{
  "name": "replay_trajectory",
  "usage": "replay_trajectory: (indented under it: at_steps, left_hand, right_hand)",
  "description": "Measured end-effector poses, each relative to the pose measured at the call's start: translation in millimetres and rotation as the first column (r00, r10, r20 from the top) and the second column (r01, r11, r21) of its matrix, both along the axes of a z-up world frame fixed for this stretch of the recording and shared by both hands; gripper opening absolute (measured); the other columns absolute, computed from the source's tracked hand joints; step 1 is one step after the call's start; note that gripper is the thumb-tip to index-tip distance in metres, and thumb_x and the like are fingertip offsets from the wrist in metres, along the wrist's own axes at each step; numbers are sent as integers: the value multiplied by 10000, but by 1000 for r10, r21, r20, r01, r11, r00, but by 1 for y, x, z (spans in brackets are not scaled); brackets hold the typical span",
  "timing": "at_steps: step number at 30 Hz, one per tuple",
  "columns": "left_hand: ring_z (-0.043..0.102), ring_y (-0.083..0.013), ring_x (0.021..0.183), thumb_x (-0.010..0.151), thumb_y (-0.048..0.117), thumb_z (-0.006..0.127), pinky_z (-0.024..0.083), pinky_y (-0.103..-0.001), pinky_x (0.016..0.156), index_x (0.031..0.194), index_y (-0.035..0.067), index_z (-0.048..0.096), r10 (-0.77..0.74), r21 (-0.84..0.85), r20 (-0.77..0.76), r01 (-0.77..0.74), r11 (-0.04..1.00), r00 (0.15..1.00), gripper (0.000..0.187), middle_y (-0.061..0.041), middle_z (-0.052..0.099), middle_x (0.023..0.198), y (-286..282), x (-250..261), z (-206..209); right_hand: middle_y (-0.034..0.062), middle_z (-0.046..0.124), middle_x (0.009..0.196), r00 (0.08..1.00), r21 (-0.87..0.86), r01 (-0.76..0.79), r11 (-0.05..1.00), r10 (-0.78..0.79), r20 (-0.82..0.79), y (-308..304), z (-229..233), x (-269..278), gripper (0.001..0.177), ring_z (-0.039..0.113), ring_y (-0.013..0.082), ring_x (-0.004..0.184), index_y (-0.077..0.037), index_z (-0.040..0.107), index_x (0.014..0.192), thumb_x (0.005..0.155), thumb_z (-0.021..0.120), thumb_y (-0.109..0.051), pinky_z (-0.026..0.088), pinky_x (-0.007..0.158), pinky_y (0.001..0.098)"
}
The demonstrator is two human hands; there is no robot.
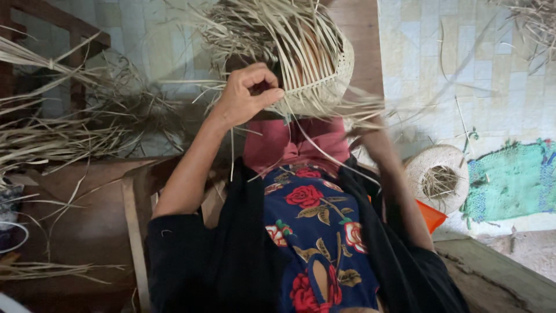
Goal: The person weaves a straw hat by hand, interlacing long strips of dried plant material around a central base.
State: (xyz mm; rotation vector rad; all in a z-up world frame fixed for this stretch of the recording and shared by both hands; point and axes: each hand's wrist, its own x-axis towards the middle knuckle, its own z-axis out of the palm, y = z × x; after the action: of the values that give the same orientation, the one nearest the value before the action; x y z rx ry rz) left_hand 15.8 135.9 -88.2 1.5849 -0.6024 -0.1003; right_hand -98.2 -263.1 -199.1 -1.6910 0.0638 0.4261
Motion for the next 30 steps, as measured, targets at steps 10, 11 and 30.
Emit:
replay_trajectory:
  at_steps: [10, 11, 30]
  left_hand:
    - [498, -110, 792, 1051, 164, 678, 452, -284, 744, 1218, 98, 538, -36, 50, -4, 36, 998, 999, 228, -8, 513, 907, 1, -6, 18]
    - [467, -103, 762, 1062, 149, 665, 429, -281, 735, 1277, 95, 529, -49, 19, 18, 49, 999, 999, 260, 4, 484, 861, -1, -7, 14]
    - [449, -160, 730, 1078, 76, 639, 399, -311, 700, 1303, 134, 526, 111, 178, 270, -163, 970, 956, 258, -30, 482, 877, -7, -27, 28]
  right_hand:
    - [181, 489, 1462, 544, -270, 234, 934, 104, 833, 113, 124, 73, 679, 469, 387, 1374, -85, 465, 1473, 907, 803, -245, 457, 1141, 575]
    - [193, 600, 1330, 235, -444, 479, 757, 377, 896, 122, 111, 76, 605, 523, 374, 1255, 1, 650, 1360, 1000, 734, -477, 488, 1033, 515]
    - [98, 686, 937, 249, -291, 240, 926, 231, 941, 186, 112, 98, 219, 620, 222, 831, -91, 763, 1006, 953, 821, -295, 428, 785, 396]
